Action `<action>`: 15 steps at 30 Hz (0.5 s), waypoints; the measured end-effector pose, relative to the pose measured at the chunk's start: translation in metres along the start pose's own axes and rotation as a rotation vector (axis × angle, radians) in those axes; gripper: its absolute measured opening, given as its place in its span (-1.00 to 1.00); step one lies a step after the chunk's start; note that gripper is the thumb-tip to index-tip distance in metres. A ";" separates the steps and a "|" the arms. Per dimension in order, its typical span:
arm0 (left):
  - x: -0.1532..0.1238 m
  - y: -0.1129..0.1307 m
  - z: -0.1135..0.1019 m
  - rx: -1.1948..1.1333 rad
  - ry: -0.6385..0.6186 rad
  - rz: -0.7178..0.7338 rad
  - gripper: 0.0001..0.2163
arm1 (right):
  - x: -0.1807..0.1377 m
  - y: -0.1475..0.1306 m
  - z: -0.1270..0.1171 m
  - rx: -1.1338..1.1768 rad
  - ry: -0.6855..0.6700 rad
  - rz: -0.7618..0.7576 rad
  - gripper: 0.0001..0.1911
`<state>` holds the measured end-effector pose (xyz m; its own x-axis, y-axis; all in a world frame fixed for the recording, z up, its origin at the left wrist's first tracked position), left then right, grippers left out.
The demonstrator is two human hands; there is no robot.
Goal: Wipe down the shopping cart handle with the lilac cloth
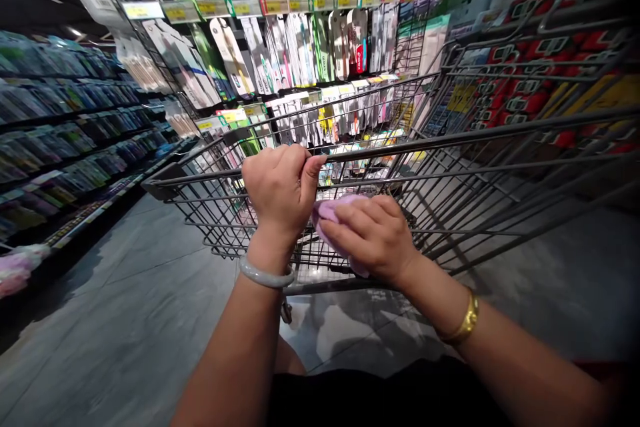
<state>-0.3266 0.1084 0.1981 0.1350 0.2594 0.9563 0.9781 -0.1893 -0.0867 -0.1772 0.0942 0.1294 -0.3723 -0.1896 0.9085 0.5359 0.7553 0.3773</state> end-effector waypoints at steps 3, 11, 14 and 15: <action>0.000 0.001 0.000 0.001 0.005 0.006 -0.61 | 0.010 0.018 -0.020 -0.032 0.085 0.105 -0.76; 0.000 -0.002 0.000 0.004 -0.003 0.014 -0.61 | -0.006 0.000 0.005 -0.030 -0.029 -0.020 -0.75; 0.000 -0.003 0.001 0.003 -0.014 0.017 -0.61 | -0.003 0.005 -0.002 -0.012 0.002 0.006 -0.75; 0.000 -0.004 0.001 0.002 -0.016 0.013 -0.61 | 0.000 0.011 -0.009 -0.012 0.034 0.035 -0.74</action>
<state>-0.3302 0.1102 0.1981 0.1501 0.2718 0.9506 0.9766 -0.1905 -0.0997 -0.1643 0.0964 0.1350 -0.3273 -0.1851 0.9266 0.5571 0.7542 0.3475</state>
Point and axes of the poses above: each hand's wrist, its own x-axis towards the middle knuckle, its own z-axis out of the palm, y = z × x, the point moved 5 cm from there along x, towards the middle knuckle, and after that the axes turned 5 degrees about y, right-handed, at the moved point
